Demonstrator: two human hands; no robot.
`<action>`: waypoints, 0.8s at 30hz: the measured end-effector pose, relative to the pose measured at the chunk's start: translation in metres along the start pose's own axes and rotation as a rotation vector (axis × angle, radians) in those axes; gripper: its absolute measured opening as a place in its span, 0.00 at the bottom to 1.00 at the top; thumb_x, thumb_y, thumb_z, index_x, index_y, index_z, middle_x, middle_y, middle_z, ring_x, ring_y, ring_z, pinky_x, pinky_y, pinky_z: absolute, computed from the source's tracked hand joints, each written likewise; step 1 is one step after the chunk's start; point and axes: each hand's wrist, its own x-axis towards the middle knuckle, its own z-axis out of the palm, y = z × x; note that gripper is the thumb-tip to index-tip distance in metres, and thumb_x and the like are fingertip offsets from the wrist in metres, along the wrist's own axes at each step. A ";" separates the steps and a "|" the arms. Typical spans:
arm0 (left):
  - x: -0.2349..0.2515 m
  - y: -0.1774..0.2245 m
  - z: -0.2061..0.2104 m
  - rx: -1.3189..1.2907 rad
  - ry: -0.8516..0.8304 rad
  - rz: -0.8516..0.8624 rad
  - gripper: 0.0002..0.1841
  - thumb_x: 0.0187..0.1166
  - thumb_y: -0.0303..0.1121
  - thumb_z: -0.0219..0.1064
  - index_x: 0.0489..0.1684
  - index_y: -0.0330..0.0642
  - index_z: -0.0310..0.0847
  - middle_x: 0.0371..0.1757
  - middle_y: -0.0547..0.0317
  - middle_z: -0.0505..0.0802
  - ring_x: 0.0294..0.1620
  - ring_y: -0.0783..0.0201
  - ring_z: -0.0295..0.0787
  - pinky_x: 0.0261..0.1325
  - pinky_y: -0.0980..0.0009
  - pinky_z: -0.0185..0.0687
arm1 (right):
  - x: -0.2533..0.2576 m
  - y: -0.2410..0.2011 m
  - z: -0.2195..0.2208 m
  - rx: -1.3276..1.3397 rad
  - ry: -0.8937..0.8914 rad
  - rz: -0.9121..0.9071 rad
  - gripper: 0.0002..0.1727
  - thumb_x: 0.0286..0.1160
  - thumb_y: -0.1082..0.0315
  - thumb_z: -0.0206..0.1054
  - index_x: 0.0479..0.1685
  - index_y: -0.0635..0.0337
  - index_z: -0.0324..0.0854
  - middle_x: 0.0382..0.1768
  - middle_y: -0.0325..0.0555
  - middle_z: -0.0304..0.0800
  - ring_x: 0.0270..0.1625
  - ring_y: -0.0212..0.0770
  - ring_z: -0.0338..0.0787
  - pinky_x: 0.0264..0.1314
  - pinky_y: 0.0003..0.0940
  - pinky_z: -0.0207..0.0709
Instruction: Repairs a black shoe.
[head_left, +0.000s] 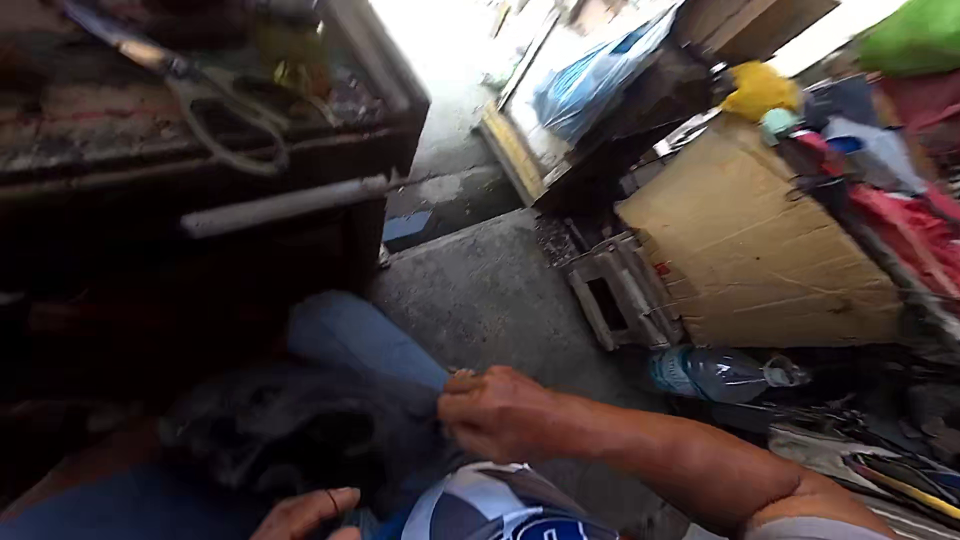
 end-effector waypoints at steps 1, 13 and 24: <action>-0.010 -0.001 -0.011 -0.051 0.068 0.052 0.12 0.87 0.42 0.64 0.49 0.44 0.86 0.53 0.62 0.93 0.58 0.65 0.91 0.64 0.62 0.88 | -0.004 0.002 0.001 0.012 0.005 0.006 0.09 0.81 0.65 0.63 0.39 0.57 0.86 0.32 0.46 0.88 0.32 0.44 0.89 0.29 0.45 0.81; -0.081 0.003 -0.080 0.690 0.491 -0.181 0.19 0.86 0.40 0.64 0.59 0.31 0.84 0.66 0.37 0.85 0.63 0.60 0.84 0.55 0.70 0.84 | -0.016 0.006 0.006 0.012 0.010 -0.051 0.14 0.84 0.59 0.59 0.39 0.54 0.89 0.30 0.36 0.86 0.29 0.31 0.84 0.28 0.31 0.76; 0.019 0.003 0.023 0.745 -0.129 0.113 0.15 0.79 0.32 0.53 0.41 0.44 0.90 0.47 0.57 0.94 0.55 0.59 0.91 0.60 0.53 0.84 | -0.014 0.000 0.009 -0.041 -0.005 -0.095 0.14 0.83 0.60 0.59 0.38 0.54 0.88 0.28 0.37 0.84 0.28 0.33 0.84 0.27 0.33 0.74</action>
